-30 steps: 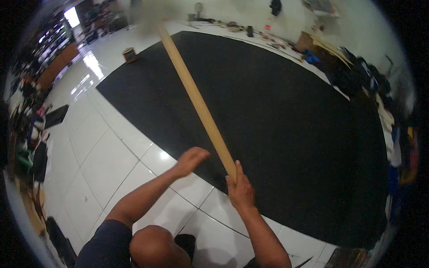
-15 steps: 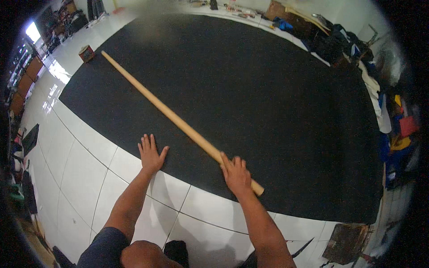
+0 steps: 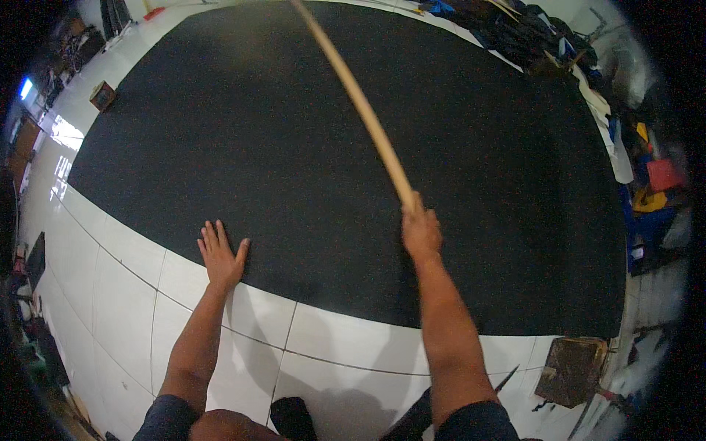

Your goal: The person smooths out a large sheet of black fabric on a floor, aligns a wooden pole as a guide, and cuts the fabric into sections using shears.

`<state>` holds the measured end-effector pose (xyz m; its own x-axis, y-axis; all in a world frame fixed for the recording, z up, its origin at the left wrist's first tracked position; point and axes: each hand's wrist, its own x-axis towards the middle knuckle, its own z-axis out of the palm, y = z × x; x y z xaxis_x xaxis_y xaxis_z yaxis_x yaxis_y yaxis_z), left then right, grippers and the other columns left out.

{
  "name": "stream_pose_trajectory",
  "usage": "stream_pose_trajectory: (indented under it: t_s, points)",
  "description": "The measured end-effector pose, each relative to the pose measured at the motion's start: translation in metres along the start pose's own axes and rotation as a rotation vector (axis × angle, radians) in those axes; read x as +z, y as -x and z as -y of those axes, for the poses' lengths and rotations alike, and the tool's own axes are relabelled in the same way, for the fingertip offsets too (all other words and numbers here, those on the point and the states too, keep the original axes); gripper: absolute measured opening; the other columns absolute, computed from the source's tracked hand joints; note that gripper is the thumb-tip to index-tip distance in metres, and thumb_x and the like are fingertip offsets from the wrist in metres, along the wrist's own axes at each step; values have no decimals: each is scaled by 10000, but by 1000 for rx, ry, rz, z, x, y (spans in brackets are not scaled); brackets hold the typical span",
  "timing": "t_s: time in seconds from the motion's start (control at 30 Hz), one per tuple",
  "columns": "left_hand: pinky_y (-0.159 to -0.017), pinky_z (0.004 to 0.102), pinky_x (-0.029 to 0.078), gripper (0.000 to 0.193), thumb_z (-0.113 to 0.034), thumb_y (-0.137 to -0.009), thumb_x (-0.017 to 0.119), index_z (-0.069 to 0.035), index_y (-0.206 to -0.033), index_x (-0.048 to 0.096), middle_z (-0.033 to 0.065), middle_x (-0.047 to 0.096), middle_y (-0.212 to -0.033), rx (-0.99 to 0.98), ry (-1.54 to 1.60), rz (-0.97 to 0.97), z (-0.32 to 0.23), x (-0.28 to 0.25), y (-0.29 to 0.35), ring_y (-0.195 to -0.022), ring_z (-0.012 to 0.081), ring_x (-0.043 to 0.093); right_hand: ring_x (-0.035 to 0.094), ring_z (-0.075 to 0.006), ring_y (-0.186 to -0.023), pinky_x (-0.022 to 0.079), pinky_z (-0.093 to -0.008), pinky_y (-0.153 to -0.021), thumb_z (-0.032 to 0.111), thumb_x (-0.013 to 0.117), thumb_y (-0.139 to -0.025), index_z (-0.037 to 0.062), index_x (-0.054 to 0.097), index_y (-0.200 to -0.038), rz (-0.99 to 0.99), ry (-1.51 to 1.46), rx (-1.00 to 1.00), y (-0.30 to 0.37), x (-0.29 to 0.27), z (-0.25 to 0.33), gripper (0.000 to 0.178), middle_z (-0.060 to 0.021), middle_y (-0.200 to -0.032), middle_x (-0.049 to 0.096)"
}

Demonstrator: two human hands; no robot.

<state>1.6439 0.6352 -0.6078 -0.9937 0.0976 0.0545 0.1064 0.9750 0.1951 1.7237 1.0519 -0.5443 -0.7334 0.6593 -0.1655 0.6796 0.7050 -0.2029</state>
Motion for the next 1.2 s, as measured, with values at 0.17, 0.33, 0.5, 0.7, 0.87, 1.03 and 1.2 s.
stream_pose_trajectory:
  t_s: [0.17,0.33,0.5,0.7,0.87,1.03,1.2]
  points:
    - [-1197,537,62,892,-611,-934,496,15,-1522,255,291,159,-1586,33,53,-7,3,-2,1,-1491,423,113,624,-370,-1026,507,-494,-887,321,472,-1026,214,334,-1525,-96,-6,143,40,-16,-140,528,-229,-1201,593]
    - [-1196,539,70,906,-619,-923,516,13,-1521,264,303,153,-1582,-69,18,90,-8,-21,31,-1491,430,104,615,-396,-1094,478,-474,-960,331,381,-1054,126,335,-1523,-198,-68,272,97,-17,-252,514,-251,-1267,595]
    - [-1193,539,92,939,-639,-908,531,16,-1523,257,313,139,-1581,-108,42,61,22,-15,60,-1489,439,94,582,-375,-1199,461,-454,-999,344,357,-1065,100,328,-1524,-153,-200,414,100,-31,-227,521,-242,-1320,574]
    - [-1177,560,143,958,-622,-872,597,30,-1502,289,325,180,-1564,-65,101,51,30,-19,56,-1466,456,169,625,-385,-1066,501,-473,-894,309,401,-1059,130,328,-1525,-63,-99,234,108,-6,-95,505,-257,-1137,621]
    - [-1166,567,165,884,-597,-901,578,17,-1488,334,330,212,-1551,5,150,-34,47,-17,60,-1452,471,196,643,-364,-977,540,-477,-813,316,433,-1045,164,276,-1536,46,-87,-153,90,12,52,538,-227,-1126,596]
    - [-1150,485,251,661,-413,-937,614,2,-1421,439,290,314,-1508,-49,430,-128,61,-23,70,-1409,426,304,649,-340,-907,561,-447,-778,356,471,-1034,151,265,-1541,139,91,-593,110,46,130,584,-205,-1063,601]
    - [-1012,447,390,418,-275,-930,641,6,-1234,581,216,546,-1246,-180,678,-327,72,-38,92,-1177,374,502,644,-331,-869,566,-453,-742,368,534,-1001,146,291,-1533,289,205,-851,170,56,123,626,-194,-1006,598]
